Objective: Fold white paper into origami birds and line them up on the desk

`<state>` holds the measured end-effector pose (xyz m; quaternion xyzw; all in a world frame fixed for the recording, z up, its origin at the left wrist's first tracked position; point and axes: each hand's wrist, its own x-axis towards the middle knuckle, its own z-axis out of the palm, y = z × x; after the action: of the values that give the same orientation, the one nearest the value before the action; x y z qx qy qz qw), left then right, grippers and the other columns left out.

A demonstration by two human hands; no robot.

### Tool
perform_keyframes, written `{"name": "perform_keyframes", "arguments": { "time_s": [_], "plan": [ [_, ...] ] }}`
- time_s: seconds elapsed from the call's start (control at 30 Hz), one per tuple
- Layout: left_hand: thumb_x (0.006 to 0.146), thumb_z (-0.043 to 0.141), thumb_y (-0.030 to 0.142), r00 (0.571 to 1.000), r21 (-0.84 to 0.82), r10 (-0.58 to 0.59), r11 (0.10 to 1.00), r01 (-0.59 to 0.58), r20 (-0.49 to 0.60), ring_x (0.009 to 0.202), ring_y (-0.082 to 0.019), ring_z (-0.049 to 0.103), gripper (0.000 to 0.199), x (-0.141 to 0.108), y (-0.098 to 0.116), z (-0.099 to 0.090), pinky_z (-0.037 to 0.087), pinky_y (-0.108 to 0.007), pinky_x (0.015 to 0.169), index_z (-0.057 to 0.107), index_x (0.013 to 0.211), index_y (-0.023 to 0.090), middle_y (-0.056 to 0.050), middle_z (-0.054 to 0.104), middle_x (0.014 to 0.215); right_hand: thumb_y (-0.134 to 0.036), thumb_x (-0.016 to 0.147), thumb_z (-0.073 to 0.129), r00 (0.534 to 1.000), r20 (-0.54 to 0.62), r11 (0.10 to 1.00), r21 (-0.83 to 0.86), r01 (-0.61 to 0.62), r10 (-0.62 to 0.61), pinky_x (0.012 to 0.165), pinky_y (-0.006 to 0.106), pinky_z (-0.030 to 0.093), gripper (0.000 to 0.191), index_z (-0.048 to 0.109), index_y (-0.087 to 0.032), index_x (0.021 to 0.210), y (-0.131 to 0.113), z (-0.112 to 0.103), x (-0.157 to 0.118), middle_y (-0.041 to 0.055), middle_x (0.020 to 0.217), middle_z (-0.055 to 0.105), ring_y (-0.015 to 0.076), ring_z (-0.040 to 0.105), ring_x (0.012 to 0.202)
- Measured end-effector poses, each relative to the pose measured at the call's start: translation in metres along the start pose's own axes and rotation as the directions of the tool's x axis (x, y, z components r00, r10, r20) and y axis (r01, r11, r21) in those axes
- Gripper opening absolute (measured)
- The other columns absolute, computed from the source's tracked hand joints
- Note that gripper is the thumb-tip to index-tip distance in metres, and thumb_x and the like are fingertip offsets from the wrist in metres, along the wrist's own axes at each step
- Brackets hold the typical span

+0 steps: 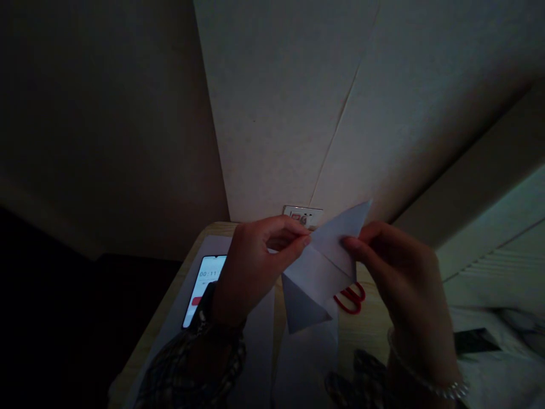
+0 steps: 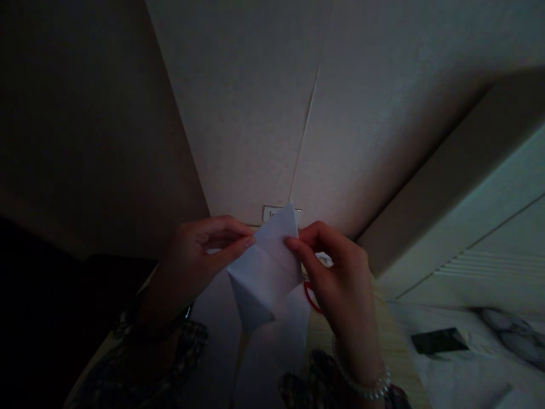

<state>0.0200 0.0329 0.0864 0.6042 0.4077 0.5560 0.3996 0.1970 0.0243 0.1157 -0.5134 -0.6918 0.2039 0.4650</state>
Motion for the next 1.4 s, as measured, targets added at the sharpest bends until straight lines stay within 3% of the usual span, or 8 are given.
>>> {"name": "perform_keyframes", "arguments": {
  "time_s": [0.2, 0.4, 0.63, 1.27, 1.4],
  "plan": [
    [0.075, 0.067, 0.019, 0.994, -0.035, -0.036, 0.999, 0.032, -0.105, 0.069, -0.013, 0.069, 0.003, 0.0008, 0.0018, -0.0019, 0.053, -0.018, 0.062, 0.067, 0.072, 0.019, 0.001, 0.073, 0.074, -0.028, 0.080, 0.066, 0.999, 0.043, 1.000, -0.013, -0.019, 0.019, 0.053, 0.023, 0.041, 0.012, 0.065, -0.024, 0.069, 0.0001, -0.0008, 0.0008, -0.0023, 0.065, 0.064, 0.0132, 0.058, 0.062],
    [0.074, 0.068, 0.019, 0.994, -0.076, -0.058, 0.996, 0.050, -0.098, 0.069, -0.013, 0.069, 0.003, 0.0013, 0.0021, -0.0017, 0.053, -0.018, 0.061, 0.067, 0.071, 0.019, 0.001, 0.074, 0.074, -0.029, 0.080, 0.066, 1.000, 0.013, 0.999, -0.034, -0.018, 0.019, 0.051, 0.023, 0.040, 0.014, 0.064, -0.023, 0.068, -0.0019, -0.0009, -0.0007, -0.0018, 0.064, 0.063, 0.0133, 0.057, 0.060],
    [0.072, 0.069, 0.019, 0.988, -0.102, -0.049, 0.994, 0.034, -0.143, 0.070, -0.011, 0.070, 0.001, 0.0022, -0.0012, -0.0033, 0.053, -0.016, 0.062, 0.068, 0.072, 0.020, 0.003, 0.074, 0.075, -0.031, 0.081, 0.064, 0.991, 0.132, 0.999, -0.041, 0.016, -0.011, 0.056, 0.023, 0.044, 0.011, 0.065, -0.024, 0.073, 0.0030, -0.0035, 0.0021, -0.0029, 0.068, 0.066, 0.0123, 0.061, 0.063],
    [0.073, 0.069, 0.021, 0.985, -0.096, -0.072, 0.994, 0.058, -0.154, 0.069, -0.012, 0.070, 0.002, 0.0021, 0.0024, -0.0061, 0.054, -0.017, 0.062, 0.068, 0.072, 0.019, 0.002, 0.074, 0.073, -0.029, 0.084, 0.061, 0.996, 0.084, 0.997, -0.078, 0.017, -0.010, 0.056, 0.022, 0.041, 0.015, 0.063, -0.022, 0.071, 0.0022, -0.0040, -0.0001, -0.0031, 0.067, 0.064, 0.0113, 0.058, 0.063],
    [0.071, 0.070, 0.022, 0.981, -0.094, -0.076, 0.994, 0.060, -0.178, 0.071, -0.015, 0.070, 0.005, 0.0020, 0.0018, -0.0062, 0.055, -0.020, 0.064, 0.068, 0.072, 0.018, 0.001, 0.074, 0.074, -0.032, 0.083, 0.061, 0.992, 0.127, 0.998, -0.055, 0.006, 0.001, 0.058, 0.024, 0.044, 0.015, 0.064, -0.021, 0.073, 0.0008, -0.0039, 0.0011, -0.0011, 0.069, 0.065, 0.0137, 0.060, 0.064]
  ]
}}
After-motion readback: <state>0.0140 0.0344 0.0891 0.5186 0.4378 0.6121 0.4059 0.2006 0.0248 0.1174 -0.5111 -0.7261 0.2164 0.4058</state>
